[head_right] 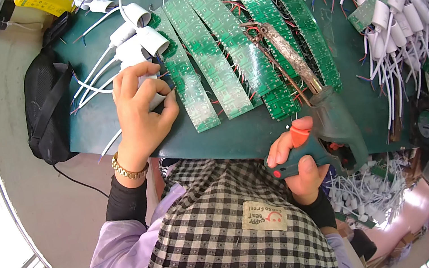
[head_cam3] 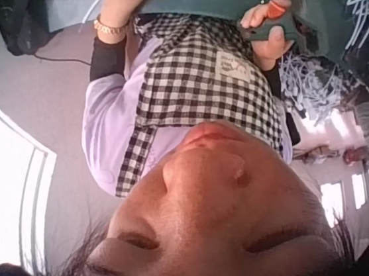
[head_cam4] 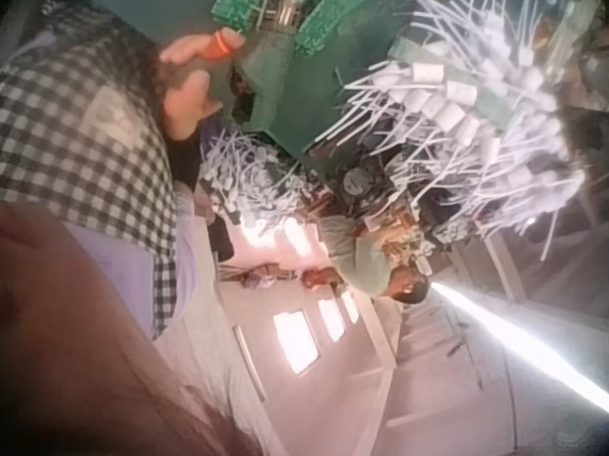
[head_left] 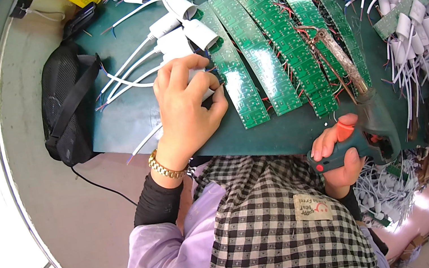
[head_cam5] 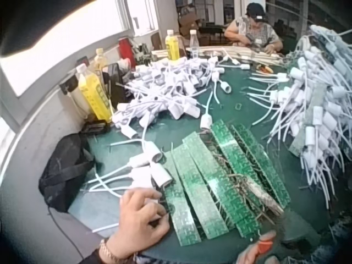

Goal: The person solders wires with plastic housings to green circuit boards, connecting electronic components at an assembly station using a soldering iron.

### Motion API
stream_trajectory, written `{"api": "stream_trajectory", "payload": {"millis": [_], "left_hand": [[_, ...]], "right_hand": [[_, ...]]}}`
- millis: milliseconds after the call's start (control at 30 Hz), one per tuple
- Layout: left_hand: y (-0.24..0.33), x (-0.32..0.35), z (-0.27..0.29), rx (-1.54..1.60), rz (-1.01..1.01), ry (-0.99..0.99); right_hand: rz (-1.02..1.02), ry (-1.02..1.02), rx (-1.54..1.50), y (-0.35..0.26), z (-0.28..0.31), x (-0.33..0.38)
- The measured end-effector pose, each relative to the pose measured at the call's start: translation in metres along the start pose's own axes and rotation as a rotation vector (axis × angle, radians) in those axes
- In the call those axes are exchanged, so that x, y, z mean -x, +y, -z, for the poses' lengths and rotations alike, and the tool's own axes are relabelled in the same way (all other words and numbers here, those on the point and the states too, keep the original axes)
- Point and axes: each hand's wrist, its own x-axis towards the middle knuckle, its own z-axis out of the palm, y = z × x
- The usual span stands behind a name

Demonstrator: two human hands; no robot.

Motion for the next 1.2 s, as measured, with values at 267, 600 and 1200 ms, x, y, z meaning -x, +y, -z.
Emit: {"api": "stream_trajectory", "payload": {"millis": [267,600,1200], "left_hand": [[-0.0006,0.0007,-0.0020,-0.009,0.008,0.004],[0.0012,0.0010,-0.0016,-0.014,0.000,0.004],[0.0034,-0.0014,0.0013,-0.066,-0.036,-0.071]], "right_hand": [[0.008,0.051,-0.037,-0.0003,-0.0044,-0.0003],[0.034,0.048,-0.050,-0.0005,-0.0044,-0.0013],[0.028,0.034,-0.041,0.0020,-0.0027,-0.0006]]}}
